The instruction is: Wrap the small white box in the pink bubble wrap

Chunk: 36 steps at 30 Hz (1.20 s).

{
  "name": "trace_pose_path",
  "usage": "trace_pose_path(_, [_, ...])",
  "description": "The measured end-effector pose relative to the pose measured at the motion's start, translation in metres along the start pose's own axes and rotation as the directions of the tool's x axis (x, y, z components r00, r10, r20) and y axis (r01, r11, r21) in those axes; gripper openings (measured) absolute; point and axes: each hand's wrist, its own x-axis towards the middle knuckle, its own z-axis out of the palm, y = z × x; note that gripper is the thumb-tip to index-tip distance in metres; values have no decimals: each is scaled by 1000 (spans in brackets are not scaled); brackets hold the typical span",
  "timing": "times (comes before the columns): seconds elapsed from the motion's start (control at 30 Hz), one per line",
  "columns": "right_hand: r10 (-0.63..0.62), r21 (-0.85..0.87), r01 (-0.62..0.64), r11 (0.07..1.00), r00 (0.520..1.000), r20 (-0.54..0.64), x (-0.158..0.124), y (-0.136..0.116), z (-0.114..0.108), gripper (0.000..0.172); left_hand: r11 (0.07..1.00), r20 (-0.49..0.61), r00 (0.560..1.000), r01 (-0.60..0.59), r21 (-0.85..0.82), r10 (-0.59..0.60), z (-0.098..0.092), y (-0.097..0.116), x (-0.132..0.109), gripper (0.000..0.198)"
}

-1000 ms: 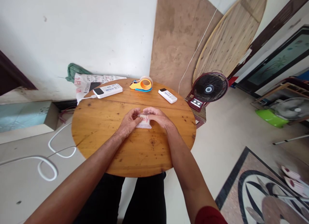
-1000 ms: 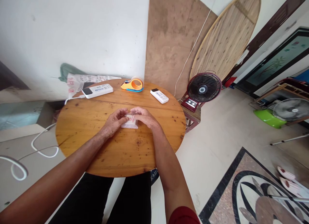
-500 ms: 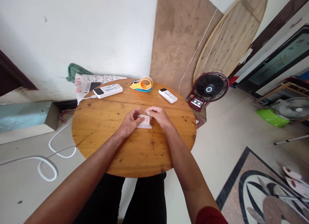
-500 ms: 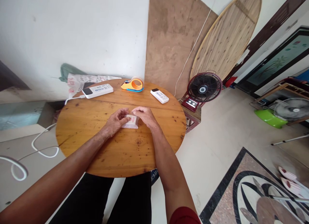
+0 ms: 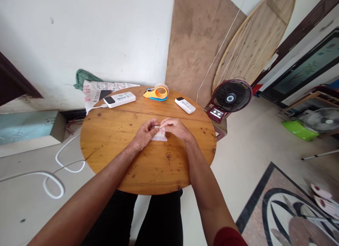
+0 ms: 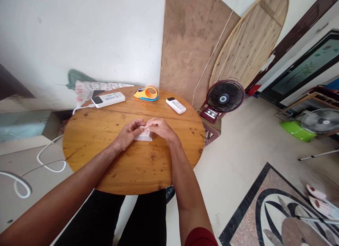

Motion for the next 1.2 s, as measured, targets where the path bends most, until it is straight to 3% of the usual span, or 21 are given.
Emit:
trace_pose_path(0.8, [-65,-82,71,994,995,71,-3,-7,-3,23,1000,-3,1000,17,1,-17,1,-1,1,48])
trace_pose_path(0.97, [-64,-75,69,995,995,75,-2,-7,-4,18,999,-34,999,38,16,-38,1,0,-1,50])
trace_pose_path(1.2, [-30,-56,33,998,998,54,-4,-7,-4,14,999,77,997,-19,32,17,2,5,-5,54])
